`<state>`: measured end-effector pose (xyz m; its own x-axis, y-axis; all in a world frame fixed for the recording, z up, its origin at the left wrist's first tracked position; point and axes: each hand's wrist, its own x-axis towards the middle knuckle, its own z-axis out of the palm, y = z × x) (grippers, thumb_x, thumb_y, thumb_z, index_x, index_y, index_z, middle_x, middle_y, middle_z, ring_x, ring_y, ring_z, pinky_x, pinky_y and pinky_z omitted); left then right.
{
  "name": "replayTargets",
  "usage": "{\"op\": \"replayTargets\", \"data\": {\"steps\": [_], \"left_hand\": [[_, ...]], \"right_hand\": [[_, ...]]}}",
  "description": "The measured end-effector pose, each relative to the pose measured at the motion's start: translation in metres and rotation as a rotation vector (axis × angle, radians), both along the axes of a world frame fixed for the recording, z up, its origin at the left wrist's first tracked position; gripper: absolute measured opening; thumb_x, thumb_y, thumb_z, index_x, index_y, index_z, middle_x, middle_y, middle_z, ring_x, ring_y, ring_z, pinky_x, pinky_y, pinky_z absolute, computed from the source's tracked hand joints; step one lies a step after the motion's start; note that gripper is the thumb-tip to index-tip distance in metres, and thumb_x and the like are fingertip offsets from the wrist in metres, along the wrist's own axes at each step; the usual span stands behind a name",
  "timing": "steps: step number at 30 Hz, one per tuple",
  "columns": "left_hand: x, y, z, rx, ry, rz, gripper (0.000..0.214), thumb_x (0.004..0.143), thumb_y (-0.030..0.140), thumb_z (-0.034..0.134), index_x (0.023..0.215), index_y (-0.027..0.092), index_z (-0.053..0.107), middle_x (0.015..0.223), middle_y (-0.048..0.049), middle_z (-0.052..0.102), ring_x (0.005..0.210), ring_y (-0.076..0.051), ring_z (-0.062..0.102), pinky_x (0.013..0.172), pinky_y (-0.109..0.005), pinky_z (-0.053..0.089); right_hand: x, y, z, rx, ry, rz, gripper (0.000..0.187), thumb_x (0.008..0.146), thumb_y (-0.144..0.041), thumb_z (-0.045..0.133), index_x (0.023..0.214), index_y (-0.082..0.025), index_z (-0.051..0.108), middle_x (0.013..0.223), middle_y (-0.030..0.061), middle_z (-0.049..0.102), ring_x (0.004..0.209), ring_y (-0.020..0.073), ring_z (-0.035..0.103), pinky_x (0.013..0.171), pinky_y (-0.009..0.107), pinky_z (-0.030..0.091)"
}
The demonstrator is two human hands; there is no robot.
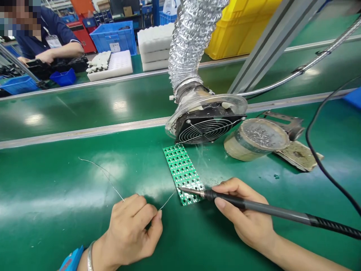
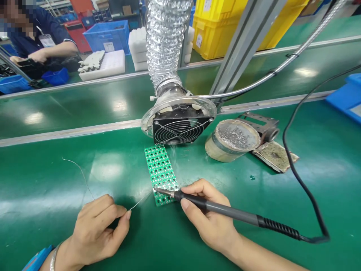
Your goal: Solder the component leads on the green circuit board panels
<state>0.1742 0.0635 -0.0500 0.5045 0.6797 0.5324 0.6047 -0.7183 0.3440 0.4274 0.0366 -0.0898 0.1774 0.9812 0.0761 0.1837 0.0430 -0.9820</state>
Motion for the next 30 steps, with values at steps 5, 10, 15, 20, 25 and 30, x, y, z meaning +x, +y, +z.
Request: {"op": "replayTargets", "data": {"steps": [5,10,15,20,25,30], "left_hand": [[0.001,0.000,-0.002,0.018,0.001,0.002,0.016,0.079,0.006,0.061,0.069,0.017,0.057,0.055,0.0029,0.044,0.050,-0.012,0.033,0.046,-0.030,0.025],[0.003,0.002,-0.004,0.024,0.020,0.003,0.015,0.079,0.007,0.060,0.069,0.017,0.057,0.055,0.0026,0.046,0.050,-0.012,0.035,0.046,-0.030,0.026],[0.005,0.005,-0.006,0.024,0.022,-0.006,0.016,0.080,0.007,0.060,0.069,0.018,0.056,0.056,0.0024,0.048,0.051,-0.012,0.036,0.046,-0.030,0.026],[0.005,0.003,-0.005,0.024,0.007,-0.011,0.016,0.080,0.006,0.060,0.070,0.018,0.056,0.056,0.0031,0.046,0.050,-0.012,0.034,0.047,-0.030,0.026],[0.009,0.002,-0.006,0.016,0.010,-0.028,0.015,0.080,0.007,0.061,0.070,0.018,0.057,0.056,0.0024,0.046,0.051,-0.012,0.035,0.046,-0.030,0.026],[0.013,0.004,-0.006,0.030,0.029,-0.032,0.015,0.081,0.008,0.061,0.070,0.018,0.057,0.056,0.0021,0.048,0.051,-0.013,0.036,0.046,-0.030,0.028]], "right_hand": [[-0.001,-0.001,0.002,-0.032,-0.023,-0.011,0.010,0.085,-0.035,0.066,0.086,-0.025,0.065,0.061,-0.0008,0.056,0.052,0.0148,0.044,0.049,0.027,0.035],[-0.001,-0.001,0.002,-0.048,-0.053,-0.007,0.011,0.085,-0.036,0.066,0.085,-0.025,0.065,0.061,-0.0002,0.056,0.052,0.0156,0.044,0.050,0.028,0.035],[-0.002,-0.002,0.004,-0.051,-0.018,-0.005,0.010,0.085,-0.034,0.066,0.087,-0.025,0.064,0.059,-0.0008,0.054,0.051,0.0144,0.042,0.048,0.028,0.034],[0.007,0.002,0.002,0.039,0.050,-0.035,0.016,0.082,-0.039,0.069,0.084,-0.024,0.065,0.061,0.0011,0.056,0.050,0.0145,0.047,0.045,0.027,0.037],[0.016,0.008,-0.002,0.061,0.174,-0.028,0.014,0.082,-0.036,0.070,0.085,-0.023,0.066,0.061,0.0010,0.058,0.048,0.0134,0.048,0.041,0.025,0.036],[0.014,0.008,0.000,0.022,0.124,0.009,0.015,0.084,-0.037,0.068,0.083,-0.022,0.065,0.054,-0.0010,0.054,0.043,0.0122,0.044,0.039,0.025,0.032]]}}
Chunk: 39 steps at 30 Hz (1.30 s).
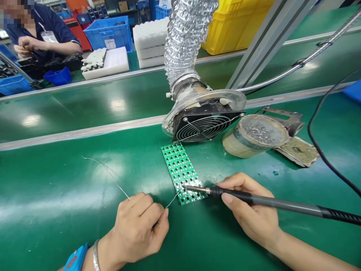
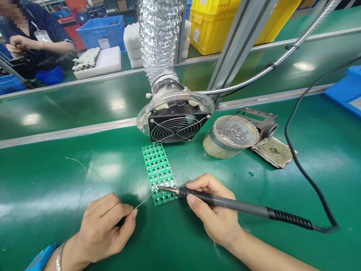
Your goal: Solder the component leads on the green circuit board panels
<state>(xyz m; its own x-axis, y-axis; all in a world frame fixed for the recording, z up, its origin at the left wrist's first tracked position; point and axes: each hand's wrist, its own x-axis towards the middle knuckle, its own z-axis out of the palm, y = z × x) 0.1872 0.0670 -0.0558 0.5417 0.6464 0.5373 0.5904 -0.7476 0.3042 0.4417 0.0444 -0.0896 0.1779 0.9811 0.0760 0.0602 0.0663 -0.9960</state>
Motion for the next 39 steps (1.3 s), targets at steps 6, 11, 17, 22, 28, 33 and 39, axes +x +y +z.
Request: {"op": "replayTargets", "data": {"steps": [6,11,17,22,28,33,39], "left_hand": [[-0.0003,0.0002,-0.0002,0.008,0.008,0.005,0.015,0.081,0.009,0.061,0.070,0.018,0.057,0.056,0.0023,0.047,0.051,-0.013,0.035,0.047,-0.030,0.027],[-0.0021,0.0004,0.0010,0.003,0.011,0.009,0.016,0.082,0.009,0.061,0.070,0.018,0.057,0.055,0.0025,0.045,0.051,-0.012,0.035,0.047,-0.030,0.027],[-0.0038,-0.0011,0.0014,-0.004,-0.002,0.016,0.016,0.081,0.008,0.062,0.069,0.017,0.057,0.056,0.0022,0.045,0.051,-0.012,0.035,0.046,-0.029,0.027],[-0.0017,-0.0013,-0.0007,-0.008,0.005,0.011,0.016,0.080,0.007,0.062,0.068,0.017,0.057,0.056,0.0016,0.047,0.051,-0.013,0.035,0.047,-0.030,0.027],[0.0006,0.0007,-0.0026,0.000,0.006,0.010,0.016,0.081,0.008,0.062,0.068,0.017,0.057,0.056,0.0019,0.047,0.051,-0.012,0.035,0.046,-0.030,0.028],[0.0015,0.0003,-0.0046,-0.004,0.005,0.012,0.016,0.081,0.008,0.062,0.069,0.017,0.057,0.056,0.0020,0.049,0.051,-0.012,0.037,0.047,-0.030,0.028],[0.0022,0.0008,-0.0059,0.005,0.022,0.013,0.016,0.082,0.009,0.062,0.069,0.018,0.057,0.057,0.0020,0.049,0.052,-0.012,0.037,0.048,-0.030,0.028]], "right_hand": [[0.0002,-0.0003,-0.0020,-0.005,-0.059,0.015,0.013,0.085,-0.036,0.066,0.083,-0.023,0.065,0.053,-0.0014,0.054,0.044,0.0127,0.045,0.040,0.025,0.036],[0.0017,-0.0007,-0.0024,0.003,-0.074,0.023,0.010,0.085,-0.034,0.066,0.084,-0.024,0.066,0.054,-0.0014,0.054,0.044,0.0130,0.045,0.041,0.026,0.036],[-0.0054,-0.0019,0.0002,-0.011,-0.020,-0.047,0.009,0.084,-0.033,0.068,0.085,-0.024,0.066,0.057,-0.0011,0.057,0.046,0.0130,0.046,0.043,0.025,0.036],[-0.0042,-0.0001,0.0006,0.022,-0.063,-0.020,0.005,0.085,-0.029,0.066,0.086,-0.024,0.065,0.055,-0.0022,0.056,0.044,0.0122,0.046,0.042,0.025,0.034],[0.0011,0.0019,0.0000,0.066,-0.173,0.034,0.002,0.087,-0.023,0.062,0.086,-0.024,0.063,0.054,-0.0032,0.055,0.044,0.0121,0.047,0.042,0.024,0.038],[0.0016,0.0022,-0.0003,0.082,-0.230,0.058,0.006,0.087,-0.019,0.061,0.087,-0.025,0.062,0.057,-0.0029,0.057,0.046,0.0127,0.049,0.044,0.024,0.040],[0.0002,0.0020,0.0003,0.100,-0.254,0.067,0.008,0.086,-0.017,0.060,0.087,-0.024,0.062,0.056,-0.0034,0.057,0.045,0.0118,0.049,0.044,0.023,0.039]]}}
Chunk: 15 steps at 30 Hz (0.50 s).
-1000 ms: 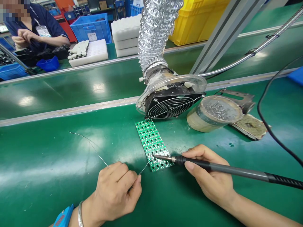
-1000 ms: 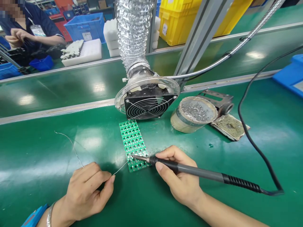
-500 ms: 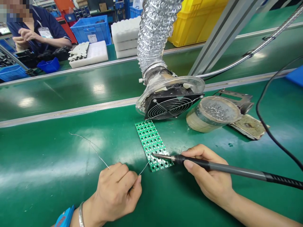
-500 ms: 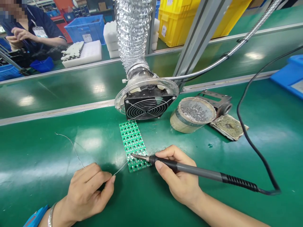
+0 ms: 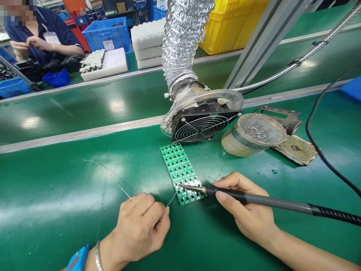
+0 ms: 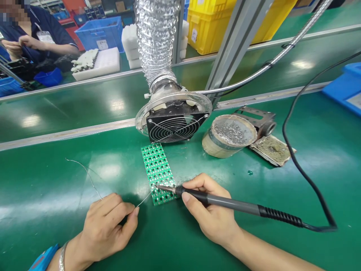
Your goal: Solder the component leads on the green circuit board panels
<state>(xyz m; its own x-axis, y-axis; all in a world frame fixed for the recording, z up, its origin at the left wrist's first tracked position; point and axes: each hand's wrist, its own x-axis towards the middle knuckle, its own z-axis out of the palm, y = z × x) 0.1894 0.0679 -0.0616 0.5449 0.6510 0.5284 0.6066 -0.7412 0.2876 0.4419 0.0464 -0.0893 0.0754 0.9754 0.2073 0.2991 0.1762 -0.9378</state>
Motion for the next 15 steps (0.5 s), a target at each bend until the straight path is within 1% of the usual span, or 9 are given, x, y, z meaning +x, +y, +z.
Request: {"op": "replayTargets", "data": {"steps": [5,7,11,15], "left_hand": [[0.0012,0.0025,-0.0027,0.002,0.016,0.012,0.019,0.083,0.010,0.061,0.066,0.018,0.056,0.056,0.0027,0.044,0.051,-0.012,0.034,0.047,-0.030,0.028],[0.0013,0.0025,-0.0028,0.007,0.017,0.012,0.019,0.083,0.011,0.061,0.067,0.018,0.056,0.056,0.0026,0.045,0.052,-0.012,0.035,0.047,-0.030,0.028],[0.0004,0.0003,-0.0010,0.008,0.013,-0.003,0.016,0.082,0.009,0.062,0.070,0.018,0.058,0.057,0.0022,0.049,0.052,-0.012,0.037,0.048,-0.030,0.029],[-0.0014,-0.0016,0.0016,0.001,0.002,-0.005,0.016,0.082,0.009,0.061,0.070,0.017,0.058,0.056,0.0022,0.047,0.052,-0.012,0.035,0.047,-0.030,0.027]], "right_hand": [[0.0007,-0.0004,-0.0009,-0.011,-0.004,0.007,0.007,0.087,-0.017,0.060,0.087,-0.024,0.061,0.056,-0.0032,0.057,0.046,0.0121,0.050,0.044,0.023,0.040],[0.0008,-0.0011,-0.0015,-0.018,0.023,-0.002,0.005,0.087,-0.019,0.061,0.088,-0.024,0.062,0.057,-0.0025,0.057,0.046,0.0124,0.050,0.044,0.023,0.040],[0.0001,-0.0024,-0.0028,-0.024,0.128,-0.040,0.001,0.087,-0.024,0.063,0.087,-0.024,0.064,0.054,-0.0031,0.054,0.044,0.0116,0.045,0.041,0.023,0.035],[-0.0002,-0.0026,-0.0042,-0.038,0.197,-0.063,0.007,0.086,-0.031,0.065,0.086,-0.024,0.065,0.054,-0.0023,0.053,0.044,0.0117,0.043,0.040,0.024,0.034]]}}
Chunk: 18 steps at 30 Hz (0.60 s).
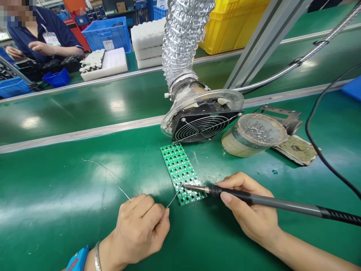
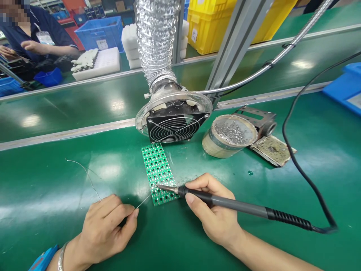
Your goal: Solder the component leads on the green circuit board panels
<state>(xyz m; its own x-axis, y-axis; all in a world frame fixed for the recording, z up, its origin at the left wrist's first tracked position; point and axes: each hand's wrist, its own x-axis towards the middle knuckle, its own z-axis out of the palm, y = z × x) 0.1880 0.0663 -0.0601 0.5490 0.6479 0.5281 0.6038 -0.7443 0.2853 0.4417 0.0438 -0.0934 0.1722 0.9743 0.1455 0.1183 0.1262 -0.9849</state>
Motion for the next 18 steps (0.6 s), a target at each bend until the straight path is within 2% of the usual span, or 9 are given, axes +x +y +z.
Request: {"op": "replayTargets", "data": {"steps": [11,18], "left_hand": [[-0.002,-0.005,0.003,-0.042,-0.022,0.004,0.016,0.081,0.009,0.062,0.069,0.018,0.057,0.056,0.0024,0.045,0.051,-0.012,0.035,0.047,-0.031,0.026],[0.021,-0.012,0.019,-0.099,0.001,-0.086,0.012,0.083,0.013,0.057,0.072,0.019,0.055,0.058,0.0027,0.043,0.052,-0.013,0.033,0.047,-0.031,0.026]], "right_hand": [[0.000,0.000,-0.001,-0.034,0.109,0.006,0.009,0.085,-0.031,0.068,0.088,-0.023,0.066,0.058,-0.0013,0.056,0.048,0.0111,0.046,0.043,0.022,0.033],[0.013,0.005,-0.005,-0.083,0.183,0.037,0.017,0.087,-0.035,0.066,0.097,-0.022,0.066,0.060,-0.0027,0.051,0.050,0.0103,0.042,0.046,0.023,0.032]]}}
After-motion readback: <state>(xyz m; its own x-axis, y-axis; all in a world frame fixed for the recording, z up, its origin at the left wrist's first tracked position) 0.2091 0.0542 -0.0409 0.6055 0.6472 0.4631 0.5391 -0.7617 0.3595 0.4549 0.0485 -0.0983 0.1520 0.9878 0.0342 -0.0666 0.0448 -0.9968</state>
